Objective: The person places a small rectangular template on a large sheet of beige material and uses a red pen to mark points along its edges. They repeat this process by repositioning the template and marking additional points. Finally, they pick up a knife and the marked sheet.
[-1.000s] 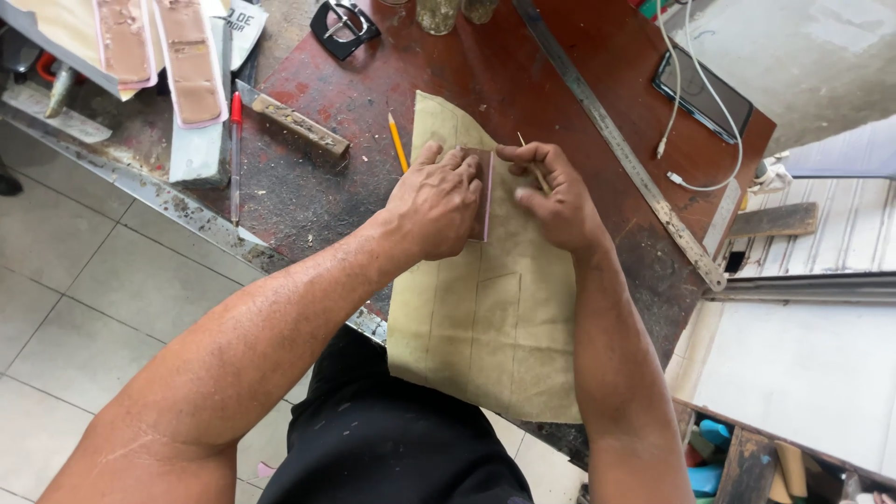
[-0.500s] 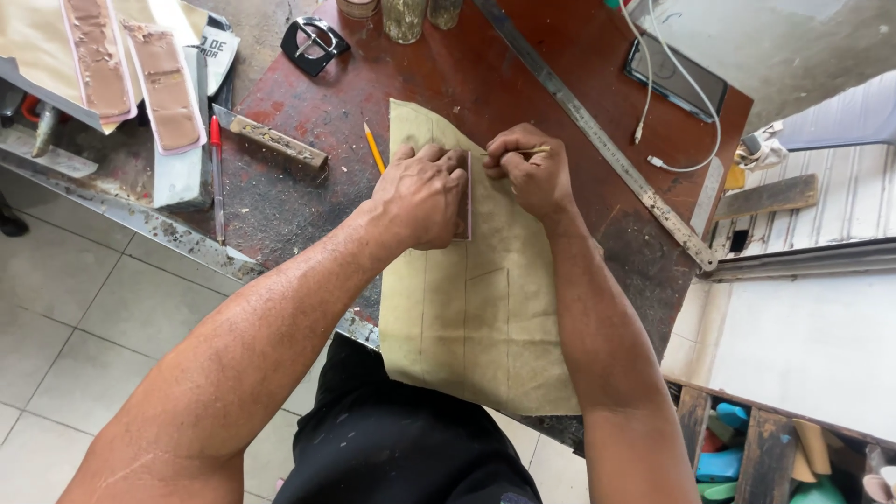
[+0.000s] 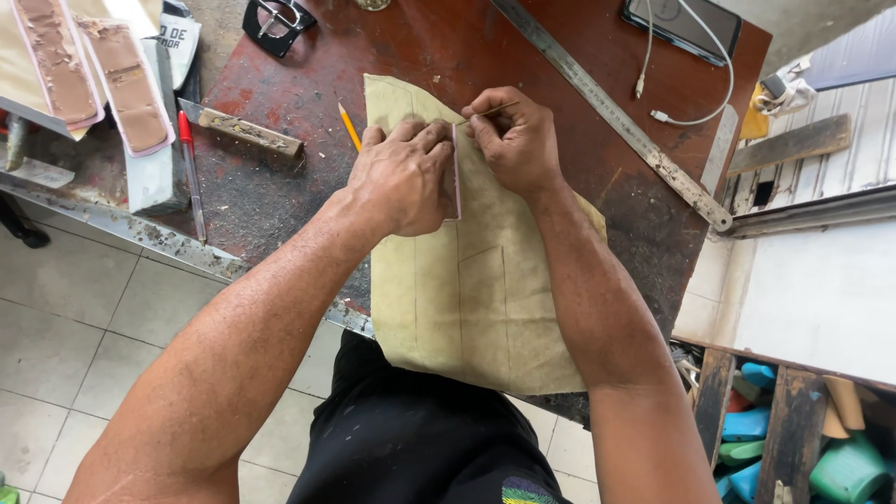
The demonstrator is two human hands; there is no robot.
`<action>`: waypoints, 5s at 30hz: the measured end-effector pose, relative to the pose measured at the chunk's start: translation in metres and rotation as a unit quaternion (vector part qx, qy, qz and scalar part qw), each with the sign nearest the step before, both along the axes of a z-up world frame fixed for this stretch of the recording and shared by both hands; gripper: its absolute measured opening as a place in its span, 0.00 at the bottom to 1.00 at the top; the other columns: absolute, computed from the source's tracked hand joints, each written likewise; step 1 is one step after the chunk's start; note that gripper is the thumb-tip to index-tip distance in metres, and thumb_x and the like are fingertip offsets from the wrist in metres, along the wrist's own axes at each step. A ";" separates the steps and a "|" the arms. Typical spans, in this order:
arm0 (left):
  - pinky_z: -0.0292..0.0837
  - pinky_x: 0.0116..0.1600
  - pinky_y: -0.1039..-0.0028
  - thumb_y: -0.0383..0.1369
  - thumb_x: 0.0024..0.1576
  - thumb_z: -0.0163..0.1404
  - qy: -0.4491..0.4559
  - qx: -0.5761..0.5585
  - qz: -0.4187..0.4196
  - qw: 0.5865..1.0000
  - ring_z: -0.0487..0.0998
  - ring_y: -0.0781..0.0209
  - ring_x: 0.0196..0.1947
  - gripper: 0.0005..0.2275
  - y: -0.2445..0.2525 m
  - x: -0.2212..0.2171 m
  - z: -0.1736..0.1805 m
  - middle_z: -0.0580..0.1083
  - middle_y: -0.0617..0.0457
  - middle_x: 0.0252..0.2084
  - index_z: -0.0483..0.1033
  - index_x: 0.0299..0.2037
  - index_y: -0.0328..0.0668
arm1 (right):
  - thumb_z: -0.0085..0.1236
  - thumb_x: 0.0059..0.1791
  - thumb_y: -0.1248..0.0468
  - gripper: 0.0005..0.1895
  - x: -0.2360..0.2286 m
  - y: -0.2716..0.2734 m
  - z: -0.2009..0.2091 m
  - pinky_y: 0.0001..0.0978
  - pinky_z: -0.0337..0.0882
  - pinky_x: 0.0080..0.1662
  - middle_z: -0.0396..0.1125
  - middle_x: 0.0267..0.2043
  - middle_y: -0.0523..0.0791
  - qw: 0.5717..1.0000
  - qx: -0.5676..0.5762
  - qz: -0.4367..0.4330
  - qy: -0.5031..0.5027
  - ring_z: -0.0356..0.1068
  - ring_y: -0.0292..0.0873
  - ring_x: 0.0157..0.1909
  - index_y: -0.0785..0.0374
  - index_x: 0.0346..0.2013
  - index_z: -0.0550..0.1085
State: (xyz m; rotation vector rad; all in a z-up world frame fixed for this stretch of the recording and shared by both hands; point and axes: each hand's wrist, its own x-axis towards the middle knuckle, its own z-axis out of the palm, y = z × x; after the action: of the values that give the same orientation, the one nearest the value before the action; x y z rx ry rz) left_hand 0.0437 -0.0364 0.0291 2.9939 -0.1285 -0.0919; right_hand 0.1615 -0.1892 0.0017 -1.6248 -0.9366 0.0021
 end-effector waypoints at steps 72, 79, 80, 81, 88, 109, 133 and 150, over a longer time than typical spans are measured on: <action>0.57 0.52 0.36 0.51 0.49 0.49 0.046 -0.043 0.034 0.997 0.58 0.58 0.67 0.29 -0.001 -0.003 0.017 0.63 0.63 0.66 0.70 0.60 0.50 | 0.59 0.52 0.75 0.07 -0.017 -0.005 0.019 0.25 0.66 0.31 0.70 0.34 0.40 0.995 -0.077 0.001 -0.068 0.64 0.34 0.28 0.60 0.35 0.73; 0.58 0.51 0.37 0.53 0.48 0.51 0.039 -0.038 0.038 0.998 0.58 0.59 0.67 0.29 -0.002 -0.003 0.016 0.64 0.63 0.66 0.71 0.60 0.52 | 0.60 0.53 0.73 0.07 -0.004 0.009 0.002 0.24 0.61 0.27 0.67 0.29 0.37 0.994 -0.067 -0.048 -0.067 0.57 0.32 0.24 0.57 0.35 0.73; 0.58 0.52 0.37 0.53 0.48 0.51 0.053 -0.033 0.038 0.997 0.58 0.59 0.67 0.30 -0.002 -0.002 0.018 0.63 0.63 0.66 0.70 0.60 0.52 | 0.59 0.53 0.73 0.07 -0.005 0.009 0.002 0.24 0.62 0.28 0.67 0.29 0.37 0.994 -0.062 -0.050 -0.069 0.59 0.32 0.24 0.58 0.35 0.73; 0.58 0.53 0.37 0.53 0.48 0.50 0.068 -0.028 0.039 0.997 0.57 0.59 0.67 0.30 -0.003 -0.002 0.020 0.62 0.63 0.66 0.69 0.61 0.52 | 0.59 0.53 0.72 0.07 -0.005 0.009 0.003 0.25 0.64 0.29 0.67 0.29 0.37 0.994 -0.057 -0.052 -0.071 0.61 0.32 0.25 0.58 0.36 0.72; 0.57 0.54 0.34 0.53 0.49 0.50 0.064 -0.047 0.041 0.996 0.56 0.58 0.68 0.33 -0.002 -0.004 0.018 0.62 0.63 0.67 0.65 0.66 0.52 | 0.60 0.51 0.73 0.09 -0.017 -0.003 0.010 0.26 0.63 0.29 0.68 0.29 0.37 0.995 -0.069 -0.038 -0.066 0.61 0.33 0.26 0.57 0.35 0.72; 0.51 0.54 0.38 0.57 0.49 0.57 0.066 -0.080 0.014 0.995 0.52 0.56 0.71 0.30 0.014 -0.007 0.005 0.57 0.60 0.73 0.69 0.59 0.57 | 0.56 0.52 0.75 0.07 -0.074 -0.053 0.019 0.23 0.64 0.28 0.75 0.33 0.43 0.992 -0.106 0.064 0.015 0.65 0.32 0.24 0.60 0.38 0.73; 0.35 0.61 0.18 0.62 0.53 0.50 0.014 -0.088 -0.025 0.996 0.50 0.50 0.74 0.34 0.025 -0.013 -0.014 0.54 0.56 0.76 0.66 0.65 0.54 | 0.58 0.51 0.77 0.08 -0.074 -0.051 0.019 0.23 0.65 0.29 0.71 0.31 0.43 0.992 -0.081 0.095 0.008 0.64 0.33 0.26 0.62 0.37 0.75; 0.38 0.66 0.22 0.58 0.51 0.57 -0.007 -0.106 0.002 0.994 0.54 0.56 0.72 0.31 0.023 -0.019 -0.012 0.59 0.61 0.72 0.68 0.63 0.61 | 0.62 0.48 0.78 0.07 -0.049 -0.033 0.010 0.36 0.66 0.24 0.72 0.25 0.52 0.997 -0.055 0.046 -0.026 0.71 0.46 0.24 0.66 0.37 0.77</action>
State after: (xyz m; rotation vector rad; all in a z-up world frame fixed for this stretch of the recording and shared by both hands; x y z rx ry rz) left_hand 0.0246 -0.0135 0.0176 2.7834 -0.1243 -0.0529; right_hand 0.1130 -0.2226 0.0116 -1.6891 -1.0667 0.0762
